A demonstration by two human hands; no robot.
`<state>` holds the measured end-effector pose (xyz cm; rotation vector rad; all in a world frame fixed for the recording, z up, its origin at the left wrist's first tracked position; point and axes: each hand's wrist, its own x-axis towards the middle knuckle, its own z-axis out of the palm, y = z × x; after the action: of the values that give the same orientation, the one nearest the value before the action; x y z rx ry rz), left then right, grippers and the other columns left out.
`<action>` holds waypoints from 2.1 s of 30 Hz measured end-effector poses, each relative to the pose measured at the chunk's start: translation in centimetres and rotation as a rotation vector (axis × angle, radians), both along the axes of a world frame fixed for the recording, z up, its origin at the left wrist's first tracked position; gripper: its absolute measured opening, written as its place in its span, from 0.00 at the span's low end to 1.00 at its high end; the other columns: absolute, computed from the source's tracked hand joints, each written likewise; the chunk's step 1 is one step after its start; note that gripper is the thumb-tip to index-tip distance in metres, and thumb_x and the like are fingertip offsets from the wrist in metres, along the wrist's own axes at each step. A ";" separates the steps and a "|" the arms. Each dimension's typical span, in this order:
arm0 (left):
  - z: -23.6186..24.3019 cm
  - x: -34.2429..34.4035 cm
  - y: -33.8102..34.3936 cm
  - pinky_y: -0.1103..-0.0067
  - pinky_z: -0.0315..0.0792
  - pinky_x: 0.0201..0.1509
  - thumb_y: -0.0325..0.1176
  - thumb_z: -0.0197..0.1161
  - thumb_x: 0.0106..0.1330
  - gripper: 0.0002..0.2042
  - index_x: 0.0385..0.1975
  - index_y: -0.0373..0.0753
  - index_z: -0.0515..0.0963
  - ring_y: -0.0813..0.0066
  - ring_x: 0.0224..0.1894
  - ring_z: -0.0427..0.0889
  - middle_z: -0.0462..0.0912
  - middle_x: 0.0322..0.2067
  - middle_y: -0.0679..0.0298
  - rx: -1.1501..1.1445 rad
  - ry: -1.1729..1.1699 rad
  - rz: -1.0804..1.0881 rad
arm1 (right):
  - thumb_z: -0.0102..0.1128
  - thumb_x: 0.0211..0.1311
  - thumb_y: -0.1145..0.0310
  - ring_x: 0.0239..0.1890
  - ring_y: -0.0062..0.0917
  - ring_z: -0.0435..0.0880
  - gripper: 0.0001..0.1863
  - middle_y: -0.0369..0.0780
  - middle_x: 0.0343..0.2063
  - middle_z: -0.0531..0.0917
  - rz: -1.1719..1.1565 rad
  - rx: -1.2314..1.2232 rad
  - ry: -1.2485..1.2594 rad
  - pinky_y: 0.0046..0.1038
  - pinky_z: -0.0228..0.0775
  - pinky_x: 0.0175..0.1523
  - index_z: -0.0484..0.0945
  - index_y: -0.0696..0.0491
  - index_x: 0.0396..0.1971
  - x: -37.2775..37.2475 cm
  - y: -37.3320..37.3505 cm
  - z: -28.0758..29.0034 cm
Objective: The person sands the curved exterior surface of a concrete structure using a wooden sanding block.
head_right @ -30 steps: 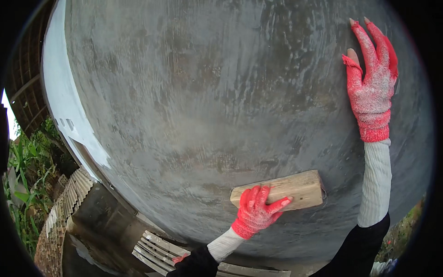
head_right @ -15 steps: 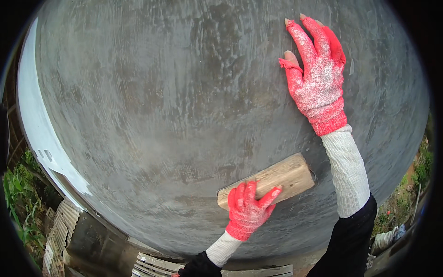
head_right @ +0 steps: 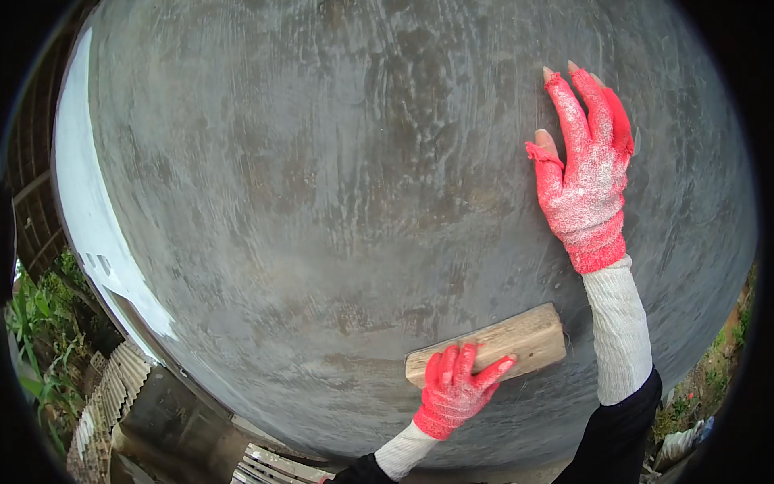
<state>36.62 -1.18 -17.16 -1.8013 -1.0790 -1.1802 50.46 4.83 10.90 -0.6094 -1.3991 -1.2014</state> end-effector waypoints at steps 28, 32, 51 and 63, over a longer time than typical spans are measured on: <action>44.6 -19.9 -1.6 0.62 0.70 0.62 0.55 0.73 0.49 0.41 0.67 0.54 0.68 0.45 0.60 0.71 0.67 0.60 0.44 0.443 -0.033 0.282 | 0.52 0.51 0.80 0.72 0.40 0.58 0.36 0.42 0.68 0.65 -0.008 -0.077 0.126 0.41 0.47 0.75 0.67 0.53 0.66 1.1 -1.4 -1.2; 45.4 -20.7 -0.7 0.64 0.71 0.61 0.56 0.72 0.50 0.41 0.67 0.53 0.67 0.46 0.59 0.72 0.67 0.60 0.45 0.414 -0.154 0.309 | 0.50 0.52 0.81 0.71 0.41 0.60 0.35 0.43 0.68 0.65 0.010 -0.055 0.133 0.40 0.48 0.74 0.67 0.54 0.66 0.9 -0.2 -1.0; 39.5 -21.2 -2.8 0.61 0.72 0.58 0.50 0.76 0.47 0.41 0.64 0.50 0.70 0.43 0.57 0.73 0.68 0.57 0.42 0.431 -0.016 0.269 | 0.51 0.54 0.79 0.70 0.41 0.62 0.32 0.43 0.66 0.67 0.065 -0.059 0.051 0.39 0.51 0.73 0.69 0.54 0.64 -0.9 -3.3 0.9; 35.8 -23.8 -5.0 0.60 0.69 0.58 0.44 0.80 0.39 0.44 0.64 0.52 0.70 0.48 0.57 0.70 0.67 0.58 0.48 0.266 0.239 0.210 | 0.54 0.56 0.73 0.69 0.43 0.62 0.30 0.43 0.66 0.68 0.076 -0.168 -0.044 0.43 0.51 0.73 0.71 0.54 0.63 -3.7 -5.1 2.0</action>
<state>12.78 -6.14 18.62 -1.5367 -0.9014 -0.9096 46.80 -0.28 12.94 -0.6426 -1.5578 -1.0499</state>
